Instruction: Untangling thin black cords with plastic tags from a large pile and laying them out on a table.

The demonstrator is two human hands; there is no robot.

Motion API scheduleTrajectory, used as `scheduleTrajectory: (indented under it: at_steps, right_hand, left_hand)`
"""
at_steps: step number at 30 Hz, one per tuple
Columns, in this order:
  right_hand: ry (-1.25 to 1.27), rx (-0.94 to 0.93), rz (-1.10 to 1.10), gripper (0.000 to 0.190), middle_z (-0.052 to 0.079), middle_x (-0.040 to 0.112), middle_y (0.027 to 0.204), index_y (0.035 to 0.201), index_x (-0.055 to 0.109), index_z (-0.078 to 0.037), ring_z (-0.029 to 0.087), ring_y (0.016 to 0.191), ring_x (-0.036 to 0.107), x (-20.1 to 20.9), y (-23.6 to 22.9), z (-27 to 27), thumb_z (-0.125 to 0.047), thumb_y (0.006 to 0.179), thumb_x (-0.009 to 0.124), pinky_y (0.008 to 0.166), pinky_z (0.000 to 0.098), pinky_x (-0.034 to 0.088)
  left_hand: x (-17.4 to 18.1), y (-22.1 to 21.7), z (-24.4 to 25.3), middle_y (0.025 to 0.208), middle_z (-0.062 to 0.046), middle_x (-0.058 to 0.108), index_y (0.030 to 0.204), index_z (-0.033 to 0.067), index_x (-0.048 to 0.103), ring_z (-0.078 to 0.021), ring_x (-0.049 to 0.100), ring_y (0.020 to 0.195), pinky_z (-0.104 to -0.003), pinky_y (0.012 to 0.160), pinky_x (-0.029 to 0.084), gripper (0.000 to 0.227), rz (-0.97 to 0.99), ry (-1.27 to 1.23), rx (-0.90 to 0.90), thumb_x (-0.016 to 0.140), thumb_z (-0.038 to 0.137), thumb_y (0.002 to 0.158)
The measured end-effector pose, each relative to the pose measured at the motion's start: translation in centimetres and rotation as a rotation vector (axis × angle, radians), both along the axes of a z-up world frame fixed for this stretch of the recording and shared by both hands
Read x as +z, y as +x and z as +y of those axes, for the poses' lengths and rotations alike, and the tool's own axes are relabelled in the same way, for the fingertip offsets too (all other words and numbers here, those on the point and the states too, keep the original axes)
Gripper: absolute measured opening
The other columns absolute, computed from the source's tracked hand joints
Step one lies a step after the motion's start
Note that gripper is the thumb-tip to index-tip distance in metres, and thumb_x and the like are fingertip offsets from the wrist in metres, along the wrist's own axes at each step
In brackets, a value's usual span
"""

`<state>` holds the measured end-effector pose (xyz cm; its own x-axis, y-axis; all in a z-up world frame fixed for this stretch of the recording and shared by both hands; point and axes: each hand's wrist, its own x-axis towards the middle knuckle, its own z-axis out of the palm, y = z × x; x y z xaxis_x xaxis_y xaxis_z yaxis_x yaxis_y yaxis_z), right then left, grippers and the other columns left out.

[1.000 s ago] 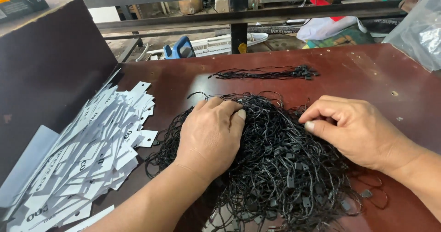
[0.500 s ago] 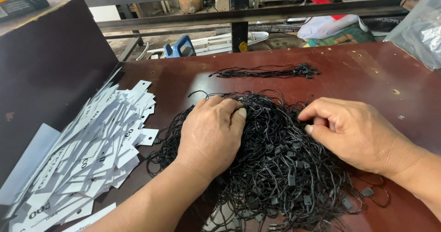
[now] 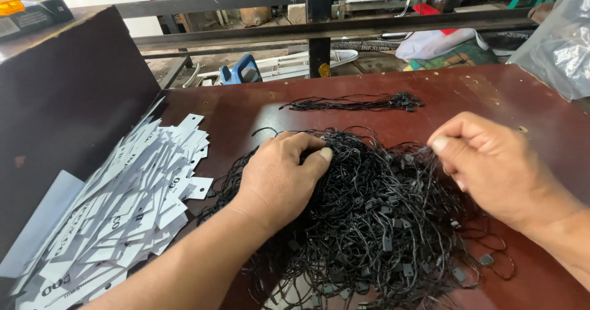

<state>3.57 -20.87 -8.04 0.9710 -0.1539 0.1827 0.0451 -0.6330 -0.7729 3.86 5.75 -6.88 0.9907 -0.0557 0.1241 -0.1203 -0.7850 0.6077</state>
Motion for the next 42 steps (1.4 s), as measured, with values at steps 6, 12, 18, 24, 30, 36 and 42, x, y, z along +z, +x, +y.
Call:
scheduleTrajectory:
  at_steps: [6, 12, 18, 24, 30, 36, 42]
  right_hand:
    - [0.445, -0.012, 0.068, 0.009, 0.027, 0.063, 0.076, 0.095, 0.063, 0.005, 0.030, 0.055, 0.053, 1.7, -0.7, 0.3, 0.009, 0.095, 0.054, 0.048, 0.0366, 0.039]
    - [0.679, 0.094, 0.136, 0.011, 0.022, 0.057, 0.078, 0.096, 0.059, 0.003, 0.031, 0.060, 0.049, 2.3, -1.6, -0.2, 0.010, 0.095, 0.051, 0.053, 0.0385, 0.036]
    - [0.458, 0.058, 0.118, 0.015, 0.022, 0.062, 0.078, 0.102, 0.068, 0.006, 0.028, 0.062, 0.052, 5.3, -2.9, 2.5, 0.001, 0.105, 0.054, 0.057, 0.0366, 0.043]
    - [-0.391, 0.080, -0.281, 0.009, -0.008, 0.063, 0.101, 0.093, 0.082, -0.024, 0.007, 0.092, 0.062, 5.3, -2.8, 1.2, -0.026, 0.093, 0.073, 0.086, 0.0237, 0.042]
    - [0.264, 0.077, -0.109, 0.013, 0.009, 0.066, 0.083, 0.097, 0.074, -0.001, 0.017, 0.072, 0.054, 7.1, -2.7, 3.6, -0.004, 0.099, 0.062, 0.068, 0.0271, 0.044]
    - [0.599, 0.115, -0.086, 0.012, 0.017, 0.055, 0.079, 0.101, 0.062, 0.000, 0.021, 0.058, 0.042, 7.7, -1.0, 1.4, -0.006, 0.107, 0.053, 0.051, 0.0269, 0.031]
    - [0.699, 0.116, -0.146, 0.011, 0.005, 0.055, 0.086, 0.103, 0.055, -0.015, 0.009, 0.067, 0.046, 8.9, 2.2, -1.2, -0.008, 0.097, 0.048, 0.057, 0.0228, 0.037]
  left_hand:
    - [1.6, -0.4, -0.5, 0.117, -0.007, 0.068, 0.118, 0.0223, 0.072, -0.0344, 0.060, 0.112, -0.052, 0.092, 0.048, 0.039, -0.120, 0.200, -0.064, 0.057, 0.045, 0.090]
    - [4.2, -2.6, -4.7, 0.106, -0.010, 0.070, 0.117, 0.0171, 0.074, -0.0341, 0.060, 0.101, -0.052, 0.085, 0.049, 0.036, -0.376, 0.170, -0.188, 0.060, 0.039, 0.093]
    - [3.8, -2.9, -7.4, 0.123, -0.003, 0.074, 0.129, 0.0209, 0.070, -0.0276, 0.061, 0.119, -0.043, 0.099, 0.046, 0.054, -0.225, -0.158, -0.248, 0.058, 0.040, 0.080]
    - [3.5, -2.8, -7.8, 0.129, -0.003, 0.071, 0.134, 0.0188, 0.066, -0.0268, 0.059, 0.125, -0.041, 0.101, 0.045, 0.066, -0.234, -0.203, -0.233, 0.061, 0.042, 0.073]
    - [6.8, -4.2, -8.0, 0.086, 0.005, 0.065, 0.130, 0.0183, 0.067, -0.0079, 0.059, 0.076, -0.025, 0.074, 0.048, 0.061, 0.259, -0.656, -0.194, 0.069, 0.031, 0.070]
    - [5.9, -3.8, -8.1, 0.070, 0.002, 0.066, 0.084, 0.0146, 0.070, -0.0114, 0.052, 0.064, -0.030, 0.064, 0.046, 0.014, 0.263, -0.580, -0.174, 0.066, 0.027, 0.091]
    - [5.4, -3.6, -8.2, 0.072, 0.003, 0.070, 0.081, 0.0180, 0.067, -0.0163, 0.057, 0.062, -0.034, 0.064, 0.048, 0.018, 0.273, -0.369, -0.214, 0.066, 0.033, 0.090]
